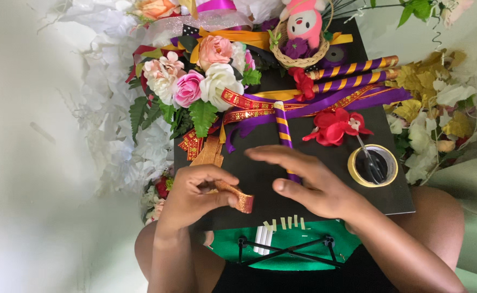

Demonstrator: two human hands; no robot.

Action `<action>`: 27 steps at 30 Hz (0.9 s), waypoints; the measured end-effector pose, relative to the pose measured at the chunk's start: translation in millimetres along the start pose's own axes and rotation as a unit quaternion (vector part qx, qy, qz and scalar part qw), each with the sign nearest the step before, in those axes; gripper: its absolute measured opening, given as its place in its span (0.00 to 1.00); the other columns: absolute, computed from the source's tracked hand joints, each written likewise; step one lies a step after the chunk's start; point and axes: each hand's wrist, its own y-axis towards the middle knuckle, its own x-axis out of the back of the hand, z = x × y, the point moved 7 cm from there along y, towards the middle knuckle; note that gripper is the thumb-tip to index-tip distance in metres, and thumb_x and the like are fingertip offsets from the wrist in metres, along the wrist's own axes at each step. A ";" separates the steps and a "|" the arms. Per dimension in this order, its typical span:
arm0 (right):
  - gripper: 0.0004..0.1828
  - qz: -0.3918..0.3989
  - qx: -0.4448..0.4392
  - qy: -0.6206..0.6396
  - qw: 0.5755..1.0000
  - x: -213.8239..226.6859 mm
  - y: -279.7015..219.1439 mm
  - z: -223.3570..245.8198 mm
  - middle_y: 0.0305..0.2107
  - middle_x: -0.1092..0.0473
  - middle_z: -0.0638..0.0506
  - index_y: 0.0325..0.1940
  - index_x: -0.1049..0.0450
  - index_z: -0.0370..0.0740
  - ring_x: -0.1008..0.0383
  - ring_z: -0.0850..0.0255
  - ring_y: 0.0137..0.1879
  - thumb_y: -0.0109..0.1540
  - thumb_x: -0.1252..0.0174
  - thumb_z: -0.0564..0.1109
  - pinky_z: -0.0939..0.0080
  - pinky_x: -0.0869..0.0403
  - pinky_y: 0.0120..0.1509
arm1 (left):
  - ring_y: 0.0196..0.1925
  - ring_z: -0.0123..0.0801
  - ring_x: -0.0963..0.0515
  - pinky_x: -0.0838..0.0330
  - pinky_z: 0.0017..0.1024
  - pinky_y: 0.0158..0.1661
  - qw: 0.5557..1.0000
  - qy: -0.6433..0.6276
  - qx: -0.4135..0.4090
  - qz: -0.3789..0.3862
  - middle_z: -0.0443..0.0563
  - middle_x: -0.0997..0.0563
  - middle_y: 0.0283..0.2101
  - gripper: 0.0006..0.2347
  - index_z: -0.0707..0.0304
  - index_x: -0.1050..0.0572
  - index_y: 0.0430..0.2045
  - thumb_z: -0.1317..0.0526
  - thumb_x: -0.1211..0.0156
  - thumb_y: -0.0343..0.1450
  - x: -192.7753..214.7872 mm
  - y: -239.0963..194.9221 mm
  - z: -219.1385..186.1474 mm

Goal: The person wraps purple and yellow ribbons around a white cylindrical object by hand and secures them with adhesive.

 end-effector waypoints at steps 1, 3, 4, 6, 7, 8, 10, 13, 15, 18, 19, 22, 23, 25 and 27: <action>0.33 -0.001 -0.001 0.000 1.000 -2.3 -1.7 -12.9 0.68 0.30 0.17 0.75 0.29 0.26 0.34 0.13 0.75 0.76 0.51 0.56 0.11 0.34 0.73 | 0.34 0.41 0.07 0.12 0.37 0.39 1.000 -0.001 0.001 0.001 0.69 0.07 0.35 0.14 0.75 0.12 0.42 0.71 0.17 0.64 -5.8 4.7 -4.5; 0.37 0.053 -0.078 0.128 0.987 -14.8 -3.7 -48.1 0.65 0.23 0.26 0.78 0.30 0.28 0.26 0.31 0.75 0.75 0.44 0.60 0.25 0.31 0.76 | 0.35 0.34 0.09 0.14 0.32 0.38 1.000 -0.011 0.000 -0.003 0.67 0.07 0.37 0.12 0.74 0.13 0.44 0.70 0.20 0.69 -14.7 17.5 -14.4; 0.37 0.051 -0.077 0.128 0.987 -14.1 -5.3 -59.2 0.65 0.23 0.26 0.78 0.30 0.28 0.26 0.31 0.75 0.75 0.44 0.60 0.25 0.31 0.76 | 0.35 0.34 0.09 0.14 0.32 0.38 1.000 -0.010 0.001 -0.002 0.67 0.07 0.37 0.12 0.74 0.13 0.44 0.70 0.20 0.69 -14.6 21.4 -10.6; 0.29 0.055 -0.078 0.160 0.982 -13.8 -7.3 -81.7 0.42 0.16 0.42 0.74 0.24 0.32 0.15 0.53 0.53 0.69 0.31 0.43 0.47 0.20 0.63 | 0.32 0.40 0.09 0.12 0.34 0.36 1.000 -0.010 -0.007 -0.019 0.72 0.08 0.39 0.15 0.77 0.15 0.49 0.69 0.21 0.69 -11.0 29.8 -4.0; 0.29 0.055 -0.077 0.160 0.982 -12.5 -10.1 -89.1 0.42 0.16 0.42 0.74 0.24 0.32 0.15 0.53 0.53 0.69 0.31 0.43 0.47 0.20 0.63 | 0.32 0.40 0.09 0.12 0.34 0.36 1.000 -0.010 -0.007 -0.018 0.72 0.08 0.39 0.15 0.77 0.15 0.49 0.69 0.21 0.69 -8.5 32.7 0.3; 0.23 0.015 -0.099 0.178 0.979 -7.1 -13.6 -100.6 0.37 0.16 0.38 0.65 0.19 0.28 0.14 0.51 0.44 0.66 0.29 0.38 0.50 0.17 0.52 | 0.30 0.42 0.09 0.13 0.33 0.34 0.999 0.009 -0.005 -0.046 0.74 0.09 0.38 0.14 0.78 0.15 0.50 0.69 0.23 0.71 -2.2 34.4 5.2; 0.16 -0.026 -0.123 0.196 0.973 2.8 -19.9 -117.9 0.33 0.16 0.33 0.56 0.15 0.24 0.14 0.49 0.36 0.63 0.28 0.33 0.53 0.14 0.40 | 0.29 0.45 0.09 0.14 0.33 0.32 0.997 0.027 0.000 -0.074 0.75 0.10 0.37 0.14 0.79 0.16 0.50 0.70 0.24 0.72 8.3 36.3 16.3; 0.13 -0.041 -0.184 0.163 0.968 15.3 -26.0 -129.5 0.33 0.17 0.33 0.53 0.15 0.25 0.14 0.51 0.34 0.64 0.30 0.32 0.57 0.14 0.39 | 0.29 0.38 0.10 0.13 0.30 0.33 0.991 0.012 0.014 -0.134 0.77 0.11 0.39 0.14 0.81 0.18 0.50 0.72 0.26 0.72 24.7 33.1 27.1; 0.14 -0.098 -0.236 0.116 0.960 27.7 -26.3 -121.7 0.29 0.17 0.35 0.50 0.13 0.22 0.11 0.52 0.34 0.60 0.25 0.28 0.58 0.12 0.36 | 0.29 0.39 0.13 0.12 0.30 0.31 0.984 0.021 0.054 -0.171 0.79 0.11 0.40 0.10 0.80 0.15 0.46 0.74 0.28 0.72 30.1 27.9 25.4; 0.13 -0.142 -0.260 0.071 0.952 34.3 -24.5 -113.5 0.27 0.17 0.36 0.49 0.11 0.25 0.12 0.53 0.33 0.60 0.24 0.29 0.58 0.13 0.36 | 0.28 0.35 0.13 0.14 0.28 0.27 0.979 0.049 0.075 -0.182 0.72 0.10 0.36 0.07 0.78 0.13 0.41 0.74 0.26 0.72 45.3 16.3 39.5; 0.13 -0.139 -0.261 0.072 0.953 33.8 -22.1 -114.5 0.27 0.17 0.36 0.49 0.11 0.25 0.12 0.53 0.33 0.60 0.24 0.29 0.58 0.13 0.36 | 0.28 0.35 0.13 0.14 0.28 0.27 0.979 0.049 0.076 -0.185 0.72 0.10 0.36 0.07 0.78 0.13 0.41 0.74 0.26 0.72 46.7 13.5 40.7; 0.13 -0.155 -0.225 0.015 0.962 35.6 -8.5 -104.9 0.28 0.16 0.39 0.50 0.10 0.31 0.15 0.58 0.32 0.62 0.29 0.27 0.61 0.16 0.36 | 0.25 0.31 0.15 0.17 0.24 0.24 0.967 0.099 0.073 -0.224 0.67 0.10 0.32 0.05 0.73 0.11 0.38 0.72 0.23 0.71 63.3 2.8 42.7; 0.12 -0.117 -0.219 -0.061 0.967 32.8 0.5 -96.7 0.28 0.16 0.40 0.48 0.10 0.32 0.15 0.57 0.31 0.63 0.32 0.28 0.60 0.18 0.36 | 0.24 0.30 0.18 0.20 0.23 0.21 0.953 0.149 0.078 -0.251 0.67 0.11 0.31 0.04 0.73 0.12 0.40 0.73 0.28 0.73 74.3 -2.3 44.2; 0.12 -0.075 -0.209 -0.135 0.966 28.0 16.5 -87.0 0.28 0.15 0.40 0.47 0.09 0.34 0.14 0.55 0.31 0.65 0.34 0.29 0.60 0.20 0.35 | 0.23 0.29 0.20 0.22 0.22 0.18 0.935 0.203 0.082 -0.279 0.67 0.12 0.31 0.04 0.72 0.13 0.42 0.73 0.32 0.76 84.6 -7.5 31.6; 0.10 0.031 -0.166 -0.230 0.959 14.2 29.9 -79.1 0.31 0.16 0.39 0.43 0.10 0.37 0.14 0.43 0.40 0.65 0.37 0.34 0.46 0.20 0.46 | 0.30 0.35 0.13 0.19 0.35 0.29 0.851 0.380 0.208 -0.297 0.54 0.09 0.34 0.07 0.56 0.10 0.43 0.66 0.32 0.76 87.7 -12.8 13.0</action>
